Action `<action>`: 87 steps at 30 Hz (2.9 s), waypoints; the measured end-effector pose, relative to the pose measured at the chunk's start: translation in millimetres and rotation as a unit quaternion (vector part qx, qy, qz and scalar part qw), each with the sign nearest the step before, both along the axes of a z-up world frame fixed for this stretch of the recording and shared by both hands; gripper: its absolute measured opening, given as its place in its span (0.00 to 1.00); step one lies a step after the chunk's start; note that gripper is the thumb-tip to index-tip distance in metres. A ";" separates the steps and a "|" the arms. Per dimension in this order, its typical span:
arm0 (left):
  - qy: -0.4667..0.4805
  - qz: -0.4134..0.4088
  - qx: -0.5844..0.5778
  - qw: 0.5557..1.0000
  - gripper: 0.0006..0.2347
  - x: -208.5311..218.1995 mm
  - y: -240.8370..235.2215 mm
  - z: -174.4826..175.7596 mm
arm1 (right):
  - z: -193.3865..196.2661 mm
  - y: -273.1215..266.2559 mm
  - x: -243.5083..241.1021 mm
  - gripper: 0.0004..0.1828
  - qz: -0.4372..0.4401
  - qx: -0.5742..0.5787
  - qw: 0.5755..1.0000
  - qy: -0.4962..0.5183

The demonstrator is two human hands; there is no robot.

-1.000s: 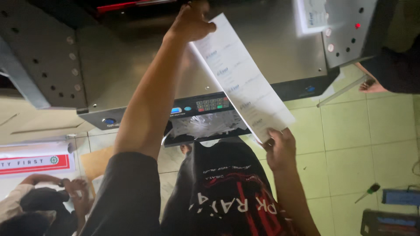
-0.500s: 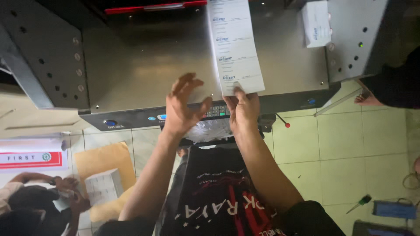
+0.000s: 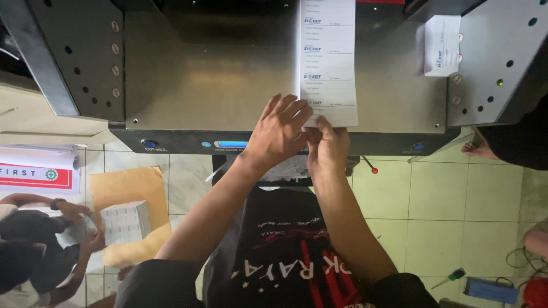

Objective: The person stands barefoot and uses a paper cutting machine to trim sheets of paper. They place a sheet into the machine, press the cutting lever, and remove the trimmed pieces, repeating this process for multiple sheets.

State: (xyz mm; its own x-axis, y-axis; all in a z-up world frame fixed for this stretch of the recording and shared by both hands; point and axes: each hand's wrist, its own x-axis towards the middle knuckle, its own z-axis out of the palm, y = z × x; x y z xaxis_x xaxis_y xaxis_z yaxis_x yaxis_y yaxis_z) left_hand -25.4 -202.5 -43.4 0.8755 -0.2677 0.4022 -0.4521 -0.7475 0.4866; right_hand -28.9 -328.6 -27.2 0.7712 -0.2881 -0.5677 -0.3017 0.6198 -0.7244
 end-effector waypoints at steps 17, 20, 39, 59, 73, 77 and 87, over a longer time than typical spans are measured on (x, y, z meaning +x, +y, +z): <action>-0.025 0.020 -0.003 0.999 0.17 12.9 -4.7 -27.0 | 43.5 -46.7 -32.8 0.17 0.106 0.003 0.991 0.083; 0.008 0.001 -0.032 0.999 0.20 9.9 -3.2 -35.5 | 15.7 -84.7 -44.8 0.24 0.193 -0.411 0.888 -0.075; 0.130 0.102 -0.038 0.986 0.54 10.7 -12.4 9.3 | -11.6 -120.8 49.1 0.59 0.327 -0.614 0.584 -0.419; 0.134 -0.277 -0.600 0.739 0.38 93.8 42.4 -22.7 | -41.6 -150.4 182.1 0.39 0.271 0.111 0.924 -0.247; 0.303 0.138 -0.757 0.563 0.13 236.0 -2.0 28.5 | -3.4 -81.8 299.9 0.19 0.291 0.080 0.949 -0.097; 0.325 0.110 -0.705 0.621 0.21 233.4 2.6 24.9 | 10.6 -79.1 294.2 0.30 0.314 0.069 0.945 -0.069; 0.330 0.144 -0.736 0.573 0.18 235.0 3.4 27.7 | 37.6 -70.2 287.7 0.29 0.351 0.012 0.934 -0.069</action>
